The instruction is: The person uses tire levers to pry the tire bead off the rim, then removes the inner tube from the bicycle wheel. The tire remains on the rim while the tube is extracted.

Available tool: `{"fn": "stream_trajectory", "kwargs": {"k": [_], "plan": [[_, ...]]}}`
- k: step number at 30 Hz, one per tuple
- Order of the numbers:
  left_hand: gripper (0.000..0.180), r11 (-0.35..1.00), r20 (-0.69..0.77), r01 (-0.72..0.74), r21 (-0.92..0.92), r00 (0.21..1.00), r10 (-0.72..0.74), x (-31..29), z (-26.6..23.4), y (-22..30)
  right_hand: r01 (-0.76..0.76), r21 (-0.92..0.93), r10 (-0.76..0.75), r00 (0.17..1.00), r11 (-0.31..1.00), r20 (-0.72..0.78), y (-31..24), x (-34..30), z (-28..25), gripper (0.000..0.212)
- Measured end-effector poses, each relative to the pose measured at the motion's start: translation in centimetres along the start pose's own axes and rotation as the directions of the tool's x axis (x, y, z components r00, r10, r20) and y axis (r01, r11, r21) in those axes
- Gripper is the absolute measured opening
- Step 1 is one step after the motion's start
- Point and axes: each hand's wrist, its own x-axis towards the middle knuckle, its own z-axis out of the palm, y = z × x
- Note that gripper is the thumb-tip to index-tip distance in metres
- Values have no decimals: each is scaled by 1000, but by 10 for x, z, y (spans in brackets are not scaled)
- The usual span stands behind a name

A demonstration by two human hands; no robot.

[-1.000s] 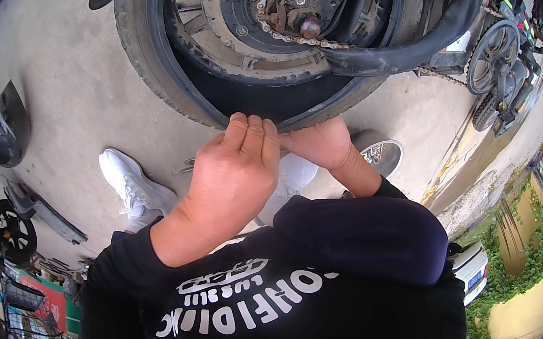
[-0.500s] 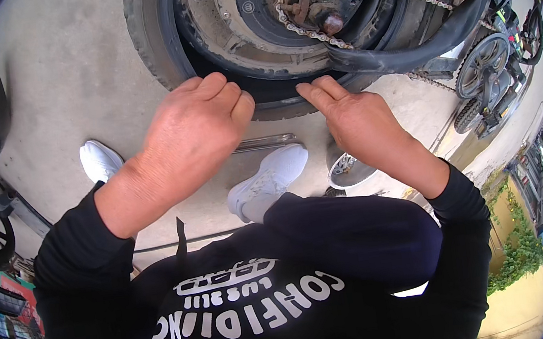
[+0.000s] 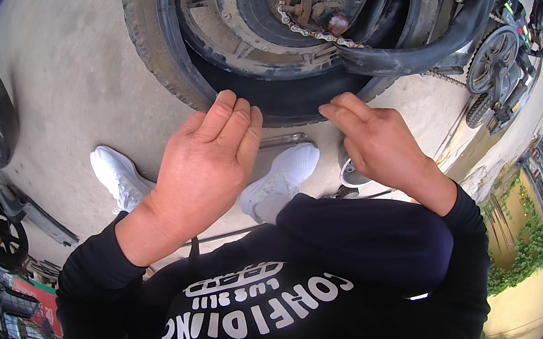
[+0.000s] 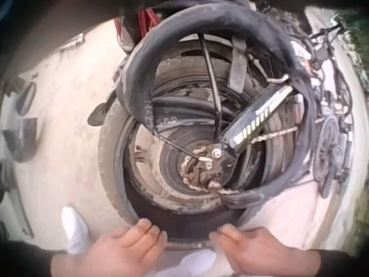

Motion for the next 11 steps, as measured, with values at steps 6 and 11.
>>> {"fn": "stream_trajectory", "kwargs": {"k": [6, 11], "plan": [[48, 999, 37, 3, 40, 999, -4, 3, -8, 8, -41, -19, 42, 998, 999, 53, 7, -4, -1, 49], [48, 997, 70, -5, 72, 998, 0, 5, -9, 8, -14, 40, 12, 999, 999, 45, 14, -4, 2, 50]]}}
